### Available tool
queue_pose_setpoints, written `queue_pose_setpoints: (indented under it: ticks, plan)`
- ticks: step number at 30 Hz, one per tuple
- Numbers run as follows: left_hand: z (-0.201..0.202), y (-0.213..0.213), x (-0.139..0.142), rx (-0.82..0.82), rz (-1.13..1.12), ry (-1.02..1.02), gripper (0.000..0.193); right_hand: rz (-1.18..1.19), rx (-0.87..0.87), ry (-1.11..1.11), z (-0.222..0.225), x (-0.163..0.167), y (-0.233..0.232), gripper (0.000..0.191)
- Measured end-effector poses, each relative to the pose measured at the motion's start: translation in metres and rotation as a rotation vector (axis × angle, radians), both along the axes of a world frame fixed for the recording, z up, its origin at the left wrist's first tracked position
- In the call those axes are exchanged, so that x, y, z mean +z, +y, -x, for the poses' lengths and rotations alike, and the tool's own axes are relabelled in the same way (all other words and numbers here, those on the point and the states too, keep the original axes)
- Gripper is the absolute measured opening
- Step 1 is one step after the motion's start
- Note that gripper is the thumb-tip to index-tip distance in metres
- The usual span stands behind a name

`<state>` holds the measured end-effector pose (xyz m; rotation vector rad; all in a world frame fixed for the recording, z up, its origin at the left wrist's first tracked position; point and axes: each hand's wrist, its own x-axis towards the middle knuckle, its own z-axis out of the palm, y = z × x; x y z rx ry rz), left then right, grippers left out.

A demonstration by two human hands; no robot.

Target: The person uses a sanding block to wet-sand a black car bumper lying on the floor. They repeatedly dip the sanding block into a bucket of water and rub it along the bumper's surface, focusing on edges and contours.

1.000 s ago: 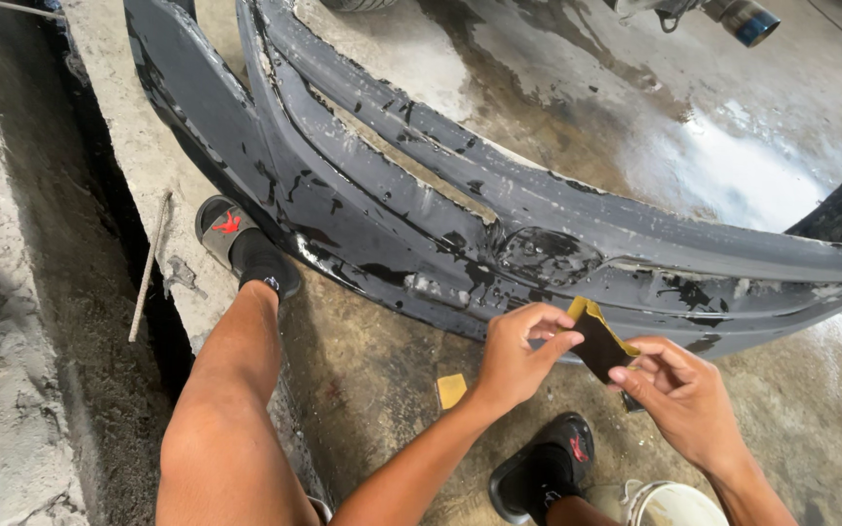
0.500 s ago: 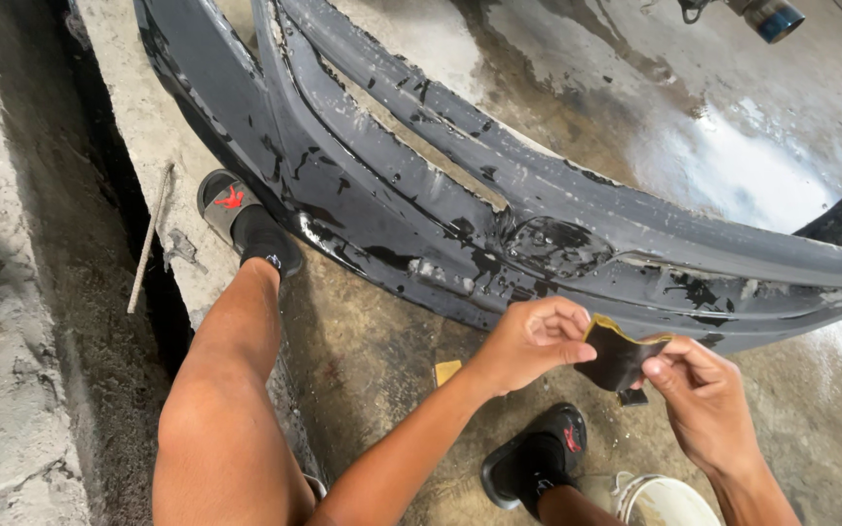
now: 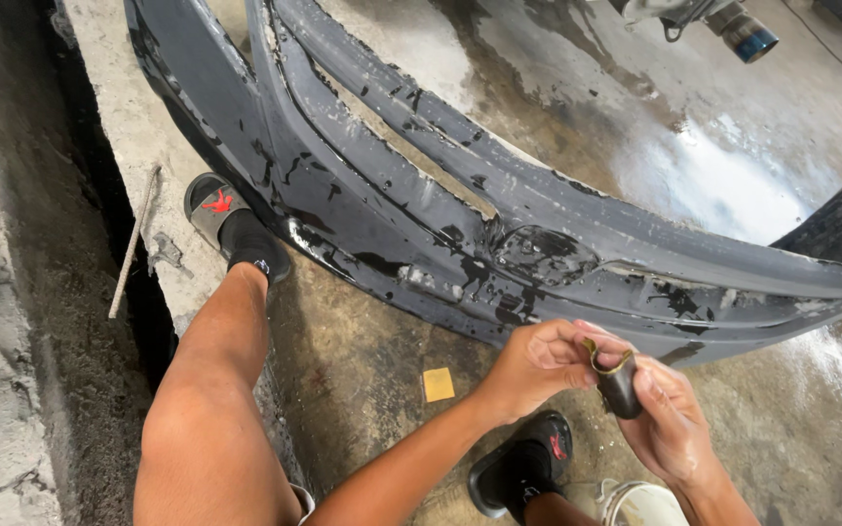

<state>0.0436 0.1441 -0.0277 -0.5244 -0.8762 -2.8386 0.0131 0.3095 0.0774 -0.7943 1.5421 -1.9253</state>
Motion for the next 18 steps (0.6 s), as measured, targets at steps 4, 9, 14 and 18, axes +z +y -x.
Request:
queue_pose_setpoints:
  ticks: [4, 9, 14, 18]
  plan:
    - [-0.002, 0.007, 0.003, 0.141, -0.008, -0.038, 0.022, -0.064, 0.022, 0.141, 0.0, 0.001, -0.002, 0.046]
    - [-0.005, 0.011, 0.009, 0.221, -0.073, -0.036, 0.019, -0.161, -0.009, 0.396, -0.003, 0.007, -0.002, 0.046]
    - [-0.005, -0.005, 0.016, 0.257, 0.039, -0.002, 0.031, -0.131, -0.168, 0.233, -0.004, 0.017, -0.001, 0.044]
    - [-0.005, -0.016, 0.022, 0.358, 0.272, -0.009, 0.023, -0.11, -0.294, 0.414, -0.002, 0.019, 0.002, 0.039]
